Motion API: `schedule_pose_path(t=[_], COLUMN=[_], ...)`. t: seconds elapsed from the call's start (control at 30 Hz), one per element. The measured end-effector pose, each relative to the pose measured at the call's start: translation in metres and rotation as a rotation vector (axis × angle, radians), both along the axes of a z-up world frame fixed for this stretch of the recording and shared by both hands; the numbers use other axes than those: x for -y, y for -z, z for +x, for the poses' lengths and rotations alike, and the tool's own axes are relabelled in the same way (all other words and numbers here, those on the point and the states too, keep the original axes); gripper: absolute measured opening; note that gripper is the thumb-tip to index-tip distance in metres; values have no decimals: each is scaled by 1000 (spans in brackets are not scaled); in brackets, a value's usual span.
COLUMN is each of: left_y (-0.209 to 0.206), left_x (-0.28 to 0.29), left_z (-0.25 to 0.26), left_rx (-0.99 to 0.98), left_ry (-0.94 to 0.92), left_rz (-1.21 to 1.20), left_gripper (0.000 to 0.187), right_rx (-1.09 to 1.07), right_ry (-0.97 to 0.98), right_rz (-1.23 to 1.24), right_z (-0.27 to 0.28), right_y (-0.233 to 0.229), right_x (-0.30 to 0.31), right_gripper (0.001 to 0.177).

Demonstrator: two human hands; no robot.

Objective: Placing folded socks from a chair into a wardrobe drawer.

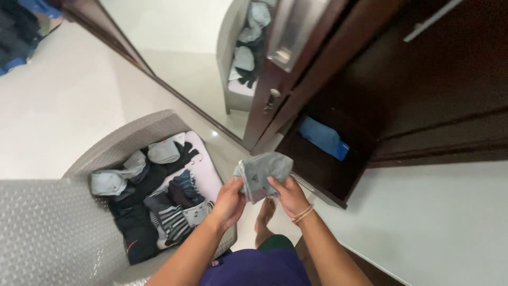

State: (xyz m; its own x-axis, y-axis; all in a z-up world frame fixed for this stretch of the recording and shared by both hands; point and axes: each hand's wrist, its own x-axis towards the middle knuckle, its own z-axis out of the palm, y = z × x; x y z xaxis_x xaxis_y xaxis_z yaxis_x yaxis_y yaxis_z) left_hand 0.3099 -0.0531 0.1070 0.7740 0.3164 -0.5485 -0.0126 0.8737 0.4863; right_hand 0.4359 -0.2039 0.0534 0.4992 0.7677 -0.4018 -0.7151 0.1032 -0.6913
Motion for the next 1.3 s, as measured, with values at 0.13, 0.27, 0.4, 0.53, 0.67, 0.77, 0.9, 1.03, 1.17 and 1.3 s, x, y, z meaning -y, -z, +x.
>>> schedule_pose_path(t=[0.13, 0.27, 0.4, 0.53, 0.67, 0.77, 0.9, 1.03, 1.17, 1.3], left_y=[0, -2, -10, -21, -12, -2, 12, 8, 20, 82], left_x=[18, 28, 34, 40, 41, 34, 13, -3, -2, 1], left_z=[30, 53, 64, 75, 89, 95, 109, 123, 140, 170], left_rx=[-66, -111, -145, -82, -135, -58, -267, -435, -275, -259], left_ry=[122, 220, 371, 422, 484, 495, 484, 363, 473, 571], left_rz=[249, 476, 636, 651, 696, 763, 725, 455, 539, 685], left_gripper=[30, 31, 29, 32, 33, 35, 41, 38, 34, 28], right_rx=[453, 300, 109, 408, 605, 640, 88, -147, -141, -248], right_ry=[189, 263, 121, 88, 53, 11, 334, 572, 621, 664], right_rz=[-345, -220, -144, -292, -242, -466, -245, -141, -151, -148], right_z=[7, 12, 15, 23, 33, 40, 62, 94, 104, 111], right_y=[-3, -5, -32, -39, -26, 22, 49, 60, 43, 83], right_x=[10, 27, 36, 42, 50, 61, 81, 121, 140, 158], right_gripper=[75, 49, 46, 42, 48, 33, 30, 26, 27, 22])
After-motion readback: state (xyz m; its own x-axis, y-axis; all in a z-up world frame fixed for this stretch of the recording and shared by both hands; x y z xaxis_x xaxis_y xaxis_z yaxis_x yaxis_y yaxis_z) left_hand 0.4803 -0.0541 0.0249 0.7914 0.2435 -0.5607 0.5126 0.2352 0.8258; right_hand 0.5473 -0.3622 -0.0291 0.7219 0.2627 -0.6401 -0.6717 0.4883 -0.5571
